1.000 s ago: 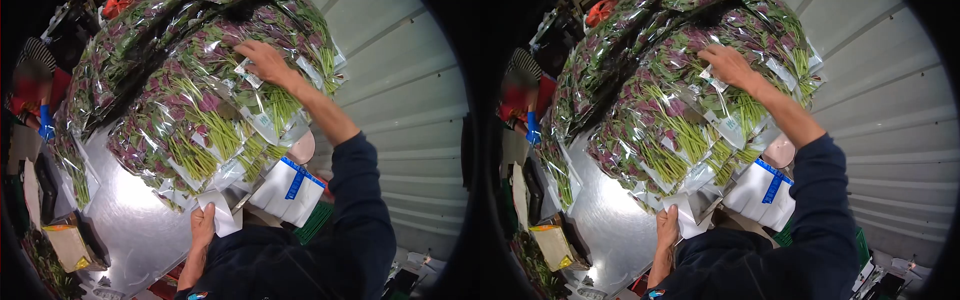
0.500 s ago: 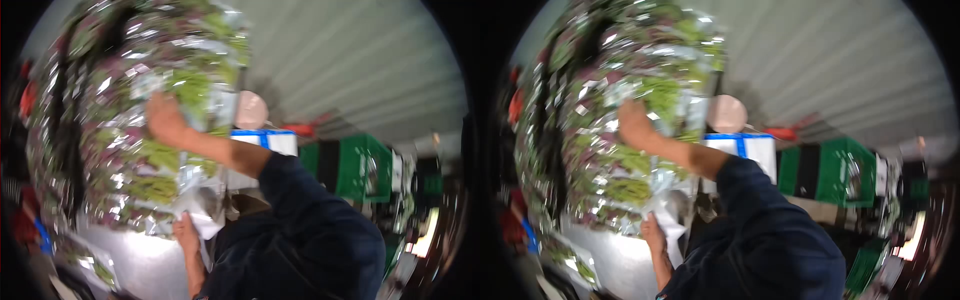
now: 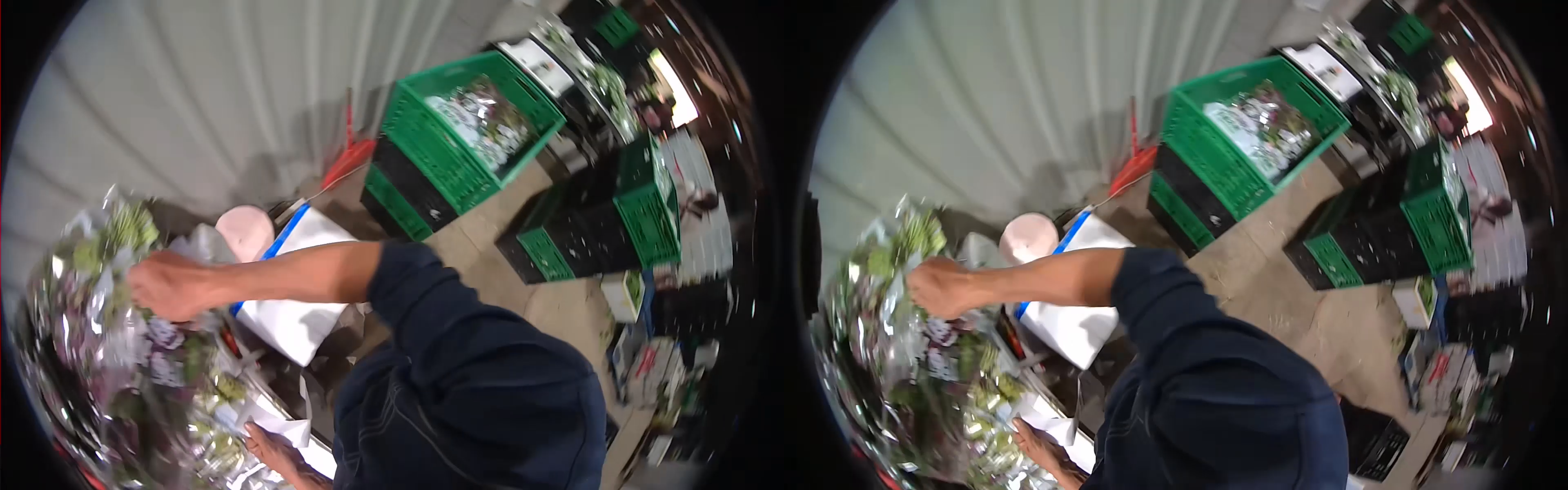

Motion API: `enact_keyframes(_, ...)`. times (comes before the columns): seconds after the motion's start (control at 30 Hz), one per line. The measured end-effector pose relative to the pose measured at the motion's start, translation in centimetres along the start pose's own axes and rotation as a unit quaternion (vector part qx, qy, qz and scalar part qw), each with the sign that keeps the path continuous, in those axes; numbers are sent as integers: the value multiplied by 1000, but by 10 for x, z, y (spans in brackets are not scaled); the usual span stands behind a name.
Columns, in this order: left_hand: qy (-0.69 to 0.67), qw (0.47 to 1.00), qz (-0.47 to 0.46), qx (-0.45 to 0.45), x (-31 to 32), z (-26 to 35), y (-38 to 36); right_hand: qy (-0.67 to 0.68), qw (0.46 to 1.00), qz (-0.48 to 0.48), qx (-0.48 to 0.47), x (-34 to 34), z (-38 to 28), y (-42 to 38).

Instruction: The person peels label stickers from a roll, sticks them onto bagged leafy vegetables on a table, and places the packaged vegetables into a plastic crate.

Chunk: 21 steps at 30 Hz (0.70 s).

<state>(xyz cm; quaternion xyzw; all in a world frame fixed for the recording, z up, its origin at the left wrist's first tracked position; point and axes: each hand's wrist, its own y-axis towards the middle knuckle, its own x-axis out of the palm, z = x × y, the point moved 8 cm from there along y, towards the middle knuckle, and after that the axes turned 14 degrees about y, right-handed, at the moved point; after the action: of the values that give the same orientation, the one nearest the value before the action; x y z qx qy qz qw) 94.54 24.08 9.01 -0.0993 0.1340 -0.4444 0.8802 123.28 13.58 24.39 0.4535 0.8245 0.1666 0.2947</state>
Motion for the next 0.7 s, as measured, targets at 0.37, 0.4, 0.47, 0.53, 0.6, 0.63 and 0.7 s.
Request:
enact_keyframes(0.37, 166, 954, -249, -13, 227, 49, -13, -233, 942, 238, 48, -425, -81, -253)
enact_keyframes(0.4, 151, 956, -253, -10, 239, 55, -11, -387, 898, 201, 60, -444, -87, -263)
enact_keyframes(0.47, 120, 960, -254, -6, 252, 65, -8, -548, 815, 155, 109, -484, -95, -278)
enact_keyframes(0.53, 121, 958, -259, -2, 257, 66, 1, -593, 775, 140, 167, -527, -102, -292)
enact_keyframes(0.6, 114, 953, -281, 6, 264, 63, 6, -617, 754, 126, 186, -563, -108, -306)
enact_keyframes(0.63, 114, 954, -278, 4, 268, 61, 7, -650, 729, 75, 202, -575, -105, -312)
enact_keyframes(0.7, 132, 956, -261, -11, 271, 54, 8, -679, 701, 21, 216, -591, -101, -325)
